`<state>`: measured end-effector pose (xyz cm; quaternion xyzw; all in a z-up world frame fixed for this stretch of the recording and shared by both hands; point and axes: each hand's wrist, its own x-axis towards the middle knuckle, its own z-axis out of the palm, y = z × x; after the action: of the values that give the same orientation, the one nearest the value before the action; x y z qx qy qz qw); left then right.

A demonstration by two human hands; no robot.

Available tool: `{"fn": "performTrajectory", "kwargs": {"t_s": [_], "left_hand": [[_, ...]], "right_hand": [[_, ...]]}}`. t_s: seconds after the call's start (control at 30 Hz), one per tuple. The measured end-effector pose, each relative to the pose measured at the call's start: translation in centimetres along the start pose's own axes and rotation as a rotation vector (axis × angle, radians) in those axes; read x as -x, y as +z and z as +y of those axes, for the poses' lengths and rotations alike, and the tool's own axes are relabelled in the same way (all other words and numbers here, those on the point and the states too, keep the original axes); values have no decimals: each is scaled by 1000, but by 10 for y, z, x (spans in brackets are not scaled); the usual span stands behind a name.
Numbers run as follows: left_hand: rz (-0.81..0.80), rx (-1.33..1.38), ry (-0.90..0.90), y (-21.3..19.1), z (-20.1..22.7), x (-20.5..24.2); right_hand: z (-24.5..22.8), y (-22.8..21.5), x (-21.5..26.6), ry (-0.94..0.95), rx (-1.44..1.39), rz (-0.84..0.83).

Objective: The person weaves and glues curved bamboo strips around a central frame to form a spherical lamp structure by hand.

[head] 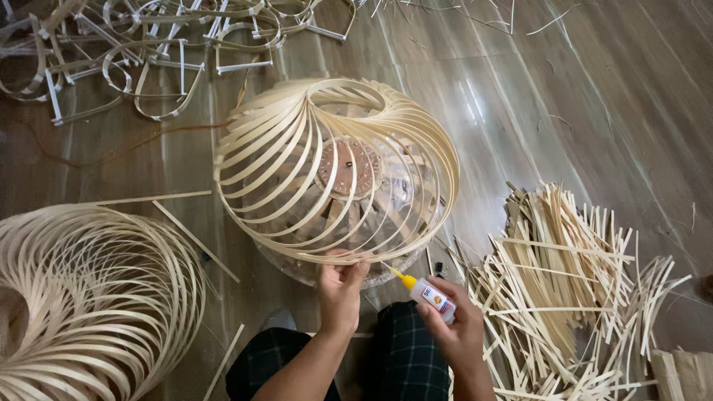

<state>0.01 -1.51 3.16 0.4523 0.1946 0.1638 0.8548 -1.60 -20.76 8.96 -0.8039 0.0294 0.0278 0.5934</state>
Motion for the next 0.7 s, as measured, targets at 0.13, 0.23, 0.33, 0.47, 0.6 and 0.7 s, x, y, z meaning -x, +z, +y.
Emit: {"fn": "performTrajectory", "kwargs": {"t_s": [0.13, 0.23, 0.33, 0.47, 0.6, 0.7], "left_hand": [[-35, 11, 5, 1, 1, 1], [-15, 25, -8, 3, 0, 2], [-15, 38, -10, 3, 0, 2], [-15, -9, -7, 2, -2, 3], [-19, -6, 0, 2, -4, 1], [-22, 12, 16, 2, -5, 1]], "right_hand": [[-5, 2, -2, -161, 9, -16], [-8, 4, -2, -228, 48, -4], [-12, 7, -1, -244, 45, 20], [-15, 8, 0, -231, 57, 40], [-15, 8, -1, -177, 90, 60], [-14, 9, -2, -249, 47, 47]]}}
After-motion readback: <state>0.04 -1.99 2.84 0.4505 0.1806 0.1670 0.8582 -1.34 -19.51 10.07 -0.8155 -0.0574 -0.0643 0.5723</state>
